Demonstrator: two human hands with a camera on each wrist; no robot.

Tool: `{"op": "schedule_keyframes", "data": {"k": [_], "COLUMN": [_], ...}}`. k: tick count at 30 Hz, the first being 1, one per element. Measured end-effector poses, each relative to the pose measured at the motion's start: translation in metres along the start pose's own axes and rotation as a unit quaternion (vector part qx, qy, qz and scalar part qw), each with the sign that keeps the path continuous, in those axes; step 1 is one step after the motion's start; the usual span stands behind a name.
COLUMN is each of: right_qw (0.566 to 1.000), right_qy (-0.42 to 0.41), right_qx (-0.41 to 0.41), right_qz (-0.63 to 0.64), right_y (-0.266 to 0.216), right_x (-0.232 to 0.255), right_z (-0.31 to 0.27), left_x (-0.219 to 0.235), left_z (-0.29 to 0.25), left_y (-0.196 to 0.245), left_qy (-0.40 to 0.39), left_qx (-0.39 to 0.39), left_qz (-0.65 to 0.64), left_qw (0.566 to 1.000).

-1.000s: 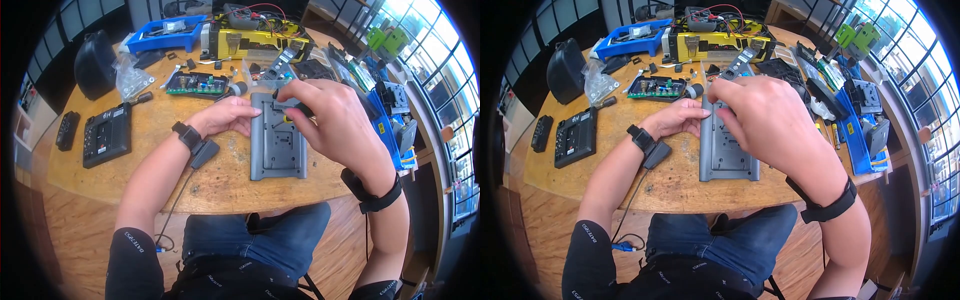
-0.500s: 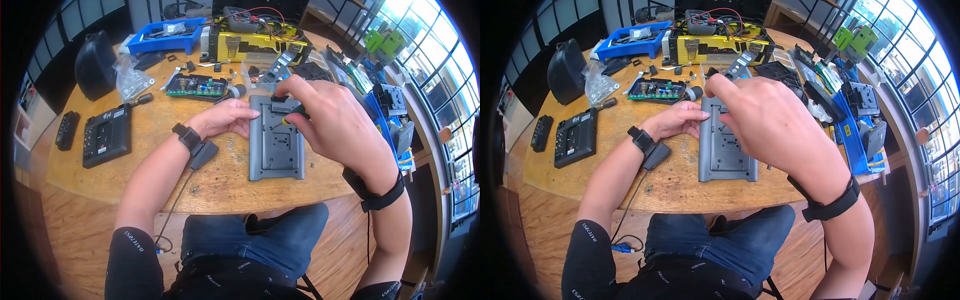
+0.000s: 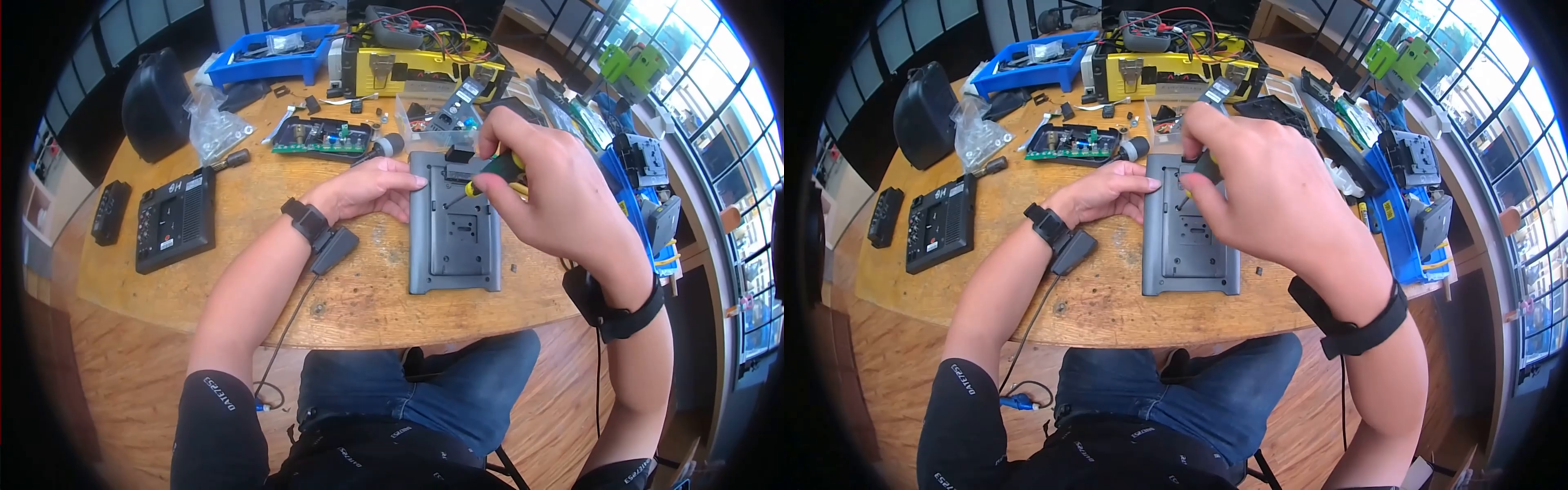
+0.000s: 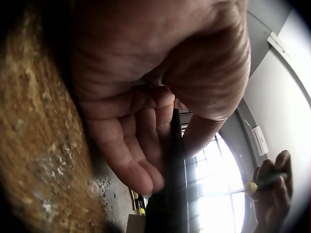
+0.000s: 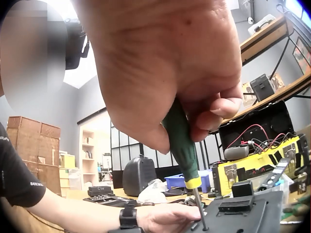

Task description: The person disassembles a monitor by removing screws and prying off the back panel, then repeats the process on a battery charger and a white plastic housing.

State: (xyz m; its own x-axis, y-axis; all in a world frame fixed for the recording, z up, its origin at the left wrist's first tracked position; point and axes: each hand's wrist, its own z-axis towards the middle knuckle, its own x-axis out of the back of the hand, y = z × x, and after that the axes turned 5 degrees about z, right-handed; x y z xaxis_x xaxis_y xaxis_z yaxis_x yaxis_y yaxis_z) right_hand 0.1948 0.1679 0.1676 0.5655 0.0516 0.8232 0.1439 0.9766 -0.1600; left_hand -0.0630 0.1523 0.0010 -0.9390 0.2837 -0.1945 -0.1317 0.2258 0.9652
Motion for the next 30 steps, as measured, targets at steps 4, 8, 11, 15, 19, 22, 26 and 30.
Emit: {"op": "schedule_keyframes", "data": {"k": [4,8,11,15,19,22,26,30], "right_qw": [0.991,0.998,0.998,0.988,0.999,0.998,0.990,0.996], "right_qy": [-0.041,0.010,0.006,-0.071,-0.028,-0.010,-0.074,-0.036], "right_qx": [-0.092,0.001,-0.011,-0.085,0.021,0.027,-0.051,-0.005], "right_qz": [-0.087,-0.055,-0.069,-0.108,-0.038,-0.047,-0.109,-0.078], "right_y": [-0.006,-0.001,-0.009,-0.007,-0.001,-0.008,-0.012,-0.016], "right_x": [0.004,-0.006,0.000,0.003,0.004,0.006,0.006,0.005], "right_z": [-0.002,0.002,0.002,0.000,-0.004,-0.002,-0.002,-0.001], "left_x": [-0.001,0.001,0.000,0.000,0.000,-0.001,0.001,0.001], "left_z": [0.000,0.001,0.001,-0.001,0.000,0.000,0.002,0.002], "left_y": [0.000,-0.002,-0.001,0.000,-0.001,-0.001,-0.002,-0.003], "left_qy": [0.001,0.005,-0.001,0.002,0.008,0.008,0.006,0.003], "left_qx": [-0.001,0.006,0.000,-0.001,-0.001,-0.003,-0.004,-0.003], "left_qz": [-0.001,-0.003,-0.001,-0.001,0.002,0.001,-0.004,0.000], "left_qw": [1.000,1.000,1.000,1.000,1.000,1.000,1.000,1.000]}}
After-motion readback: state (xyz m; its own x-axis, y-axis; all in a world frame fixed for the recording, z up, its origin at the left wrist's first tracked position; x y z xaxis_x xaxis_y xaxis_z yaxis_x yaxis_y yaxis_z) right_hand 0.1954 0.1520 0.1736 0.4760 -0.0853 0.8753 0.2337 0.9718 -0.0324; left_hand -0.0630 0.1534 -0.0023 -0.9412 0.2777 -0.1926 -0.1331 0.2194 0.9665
